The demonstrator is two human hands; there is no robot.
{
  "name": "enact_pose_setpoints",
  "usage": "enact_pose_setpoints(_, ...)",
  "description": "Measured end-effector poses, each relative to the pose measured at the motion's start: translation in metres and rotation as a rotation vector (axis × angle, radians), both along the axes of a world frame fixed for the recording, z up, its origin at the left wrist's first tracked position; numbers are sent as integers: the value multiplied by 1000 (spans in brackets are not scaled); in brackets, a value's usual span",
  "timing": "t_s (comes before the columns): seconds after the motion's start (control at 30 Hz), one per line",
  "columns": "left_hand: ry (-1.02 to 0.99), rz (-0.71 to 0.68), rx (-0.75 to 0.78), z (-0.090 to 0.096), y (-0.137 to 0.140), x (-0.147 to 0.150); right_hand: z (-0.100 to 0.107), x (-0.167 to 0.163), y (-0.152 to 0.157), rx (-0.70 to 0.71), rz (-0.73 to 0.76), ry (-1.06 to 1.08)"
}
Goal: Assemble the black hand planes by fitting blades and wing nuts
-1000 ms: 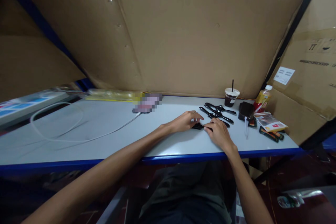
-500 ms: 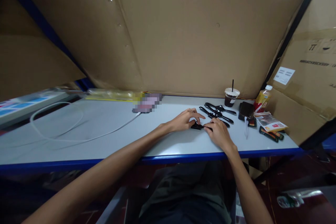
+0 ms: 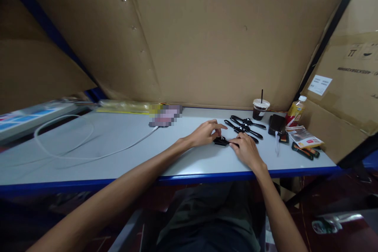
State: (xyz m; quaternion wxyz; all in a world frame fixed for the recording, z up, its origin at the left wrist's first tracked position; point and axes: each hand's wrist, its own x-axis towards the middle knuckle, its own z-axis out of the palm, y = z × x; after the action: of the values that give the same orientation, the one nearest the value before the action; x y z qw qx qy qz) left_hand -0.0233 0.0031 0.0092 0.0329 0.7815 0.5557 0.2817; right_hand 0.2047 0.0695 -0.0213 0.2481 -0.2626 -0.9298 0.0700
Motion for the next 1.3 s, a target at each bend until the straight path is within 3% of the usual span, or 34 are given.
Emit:
enact_pose_setpoints(0.2, -33, -120, -47, 3, -2, 6, -1, 0, 1, 13, -2, -11)
enact_pose_setpoints(0.43, -68, -166, -41, 3, 1, 5, 0, -1, 0, 20, 2, -2)
enact_pose_setpoints(0.7, -44, -44, -32, -3, 3, -3, -1, 0, 0, 17, 2, 0)
enact_pose_setpoints(1.0, -60, -161, -53, 6, -2, 9, 1, 0, -2, 16, -3, -2)
enact_pose_setpoints(1.3, -56, -72, -37, -1, 4, -4, -1, 0, 1, 17, 1, 4)
